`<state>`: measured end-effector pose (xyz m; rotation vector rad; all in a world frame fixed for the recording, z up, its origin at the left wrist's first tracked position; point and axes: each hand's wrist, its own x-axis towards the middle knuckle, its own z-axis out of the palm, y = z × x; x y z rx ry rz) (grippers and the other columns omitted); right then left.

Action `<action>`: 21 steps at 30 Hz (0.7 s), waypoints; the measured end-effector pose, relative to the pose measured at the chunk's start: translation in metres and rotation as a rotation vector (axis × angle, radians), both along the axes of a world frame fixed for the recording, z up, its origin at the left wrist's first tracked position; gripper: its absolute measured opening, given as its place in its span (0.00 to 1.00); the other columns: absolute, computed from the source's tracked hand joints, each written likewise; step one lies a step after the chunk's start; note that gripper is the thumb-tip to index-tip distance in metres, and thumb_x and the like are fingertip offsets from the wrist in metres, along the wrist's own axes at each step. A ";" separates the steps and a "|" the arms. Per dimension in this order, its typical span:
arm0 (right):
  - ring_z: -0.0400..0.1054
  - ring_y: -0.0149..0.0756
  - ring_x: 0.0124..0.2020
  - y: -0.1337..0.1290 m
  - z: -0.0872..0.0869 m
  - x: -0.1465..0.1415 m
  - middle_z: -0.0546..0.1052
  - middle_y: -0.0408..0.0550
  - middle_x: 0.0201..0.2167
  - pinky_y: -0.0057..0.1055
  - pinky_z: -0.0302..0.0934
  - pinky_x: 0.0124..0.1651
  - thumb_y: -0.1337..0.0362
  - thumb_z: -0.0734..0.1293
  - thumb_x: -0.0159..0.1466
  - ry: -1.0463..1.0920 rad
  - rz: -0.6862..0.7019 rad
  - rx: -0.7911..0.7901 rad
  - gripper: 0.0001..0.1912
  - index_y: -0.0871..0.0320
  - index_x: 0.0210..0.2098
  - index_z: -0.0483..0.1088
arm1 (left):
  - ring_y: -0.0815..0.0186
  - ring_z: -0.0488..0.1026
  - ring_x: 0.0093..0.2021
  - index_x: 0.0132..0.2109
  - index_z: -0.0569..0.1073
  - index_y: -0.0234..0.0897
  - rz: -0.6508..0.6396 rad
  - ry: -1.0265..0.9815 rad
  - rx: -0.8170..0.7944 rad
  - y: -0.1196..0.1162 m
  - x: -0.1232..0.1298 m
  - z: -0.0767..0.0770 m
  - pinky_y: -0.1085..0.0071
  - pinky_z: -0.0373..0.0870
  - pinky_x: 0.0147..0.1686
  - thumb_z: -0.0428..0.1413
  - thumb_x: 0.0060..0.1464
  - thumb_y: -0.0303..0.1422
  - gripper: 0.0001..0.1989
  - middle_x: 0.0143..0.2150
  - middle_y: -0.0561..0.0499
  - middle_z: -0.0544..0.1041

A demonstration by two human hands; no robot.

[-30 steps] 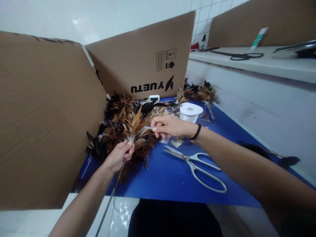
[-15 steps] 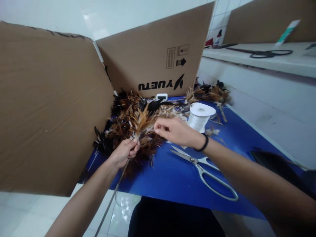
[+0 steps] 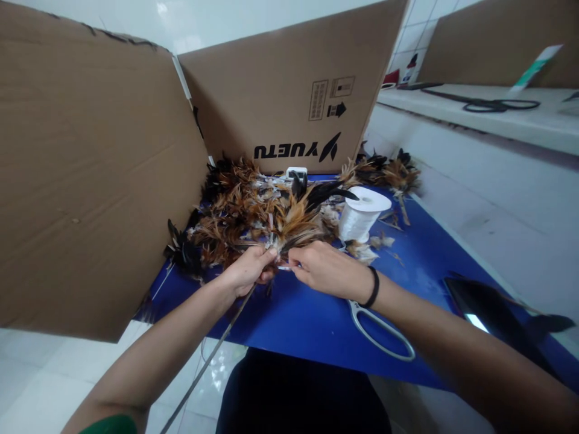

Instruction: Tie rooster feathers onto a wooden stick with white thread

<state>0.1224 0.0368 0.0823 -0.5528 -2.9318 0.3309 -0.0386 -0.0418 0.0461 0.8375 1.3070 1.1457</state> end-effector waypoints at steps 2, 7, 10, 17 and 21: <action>0.67 0.33 0.25 -0.001 -0.002 0.000 0.74 0.47 0.23 0.27 0.49 0.29 0.66 0.60 0.62 0.006 -0.016 0.014 0.09 0.59 0.29 0.69 | 0.80 0.54 0.14 0.31 0.67 0.29 -0.028 0.043 0.006 0.002 0.004 -0.001 0.81 0.39 0.13 0.56 0.51 0.45 0.19 0.24 0.50 0.69; 0.66 0.31 0.24 -0.007 -0.002 -0.001 0.73 0.46 0.22 0.27 0.49 0.29 0.70 0.59 0.60 0.014 -0.050 0.008 0.08 0.59 0.29 0.70 | 0.80 0.52 0.15 0.30 0.65 0.32 -0.052 0.080 0.030 0.005 0.011 -0.006 0.81 0.42 0.13 0.54 0.53 0.43 0.17 0.22 0.55 0.63; 0.65 0.31 0.24 -0.008 -0.002 0.000 0.72 0.45 0.21 0.26 0.50 0.30 0.71 0.60 0.59 0.020 -0.077 -0.012 0.08 0.60 0.30 0.70 | 0.80 0.49 0.16 0.31 0.64 0.32 -0.056 0.077 0.033 0.006 0.014 -0.007 0.81 0.41 0.14 0.56 0.52 0.44 0.17 0.21 0.59 0.58; 0.65 0.32 0.31 0.005 -0.005 0.015 0.72 0.48 0.28 0.28 0.54 0.36 0.68 0.60 0.61 0.111 0.031 -0.142 0.10 0.60 0.27 0.71 | 0.80 0.48 0.17 0.32 0.60 0.35 -0.038 0.111 -0.018 0.000 0.011 0.001 0.82 0.41 0.15 0.53 0.55 0.41 0.14 0.22 0.60 0.57; 0.63 0.29 0.27 0.018 -0.002 0.035 0.71 0.44 0.26 0.26 0.56 0.33 0.60 0.59 0.64 0.130 0.044 -0.486 0.14 0.60 0.28 0.69 | 0.80 0.48 0.16 0.32 0.58 0.36 -0.035 0.180 -0.058 -0.002 0.007 -0.001 0.82 0.43 0.16 0.49 0.58 0.38 0.11 0.23 0.60 0.57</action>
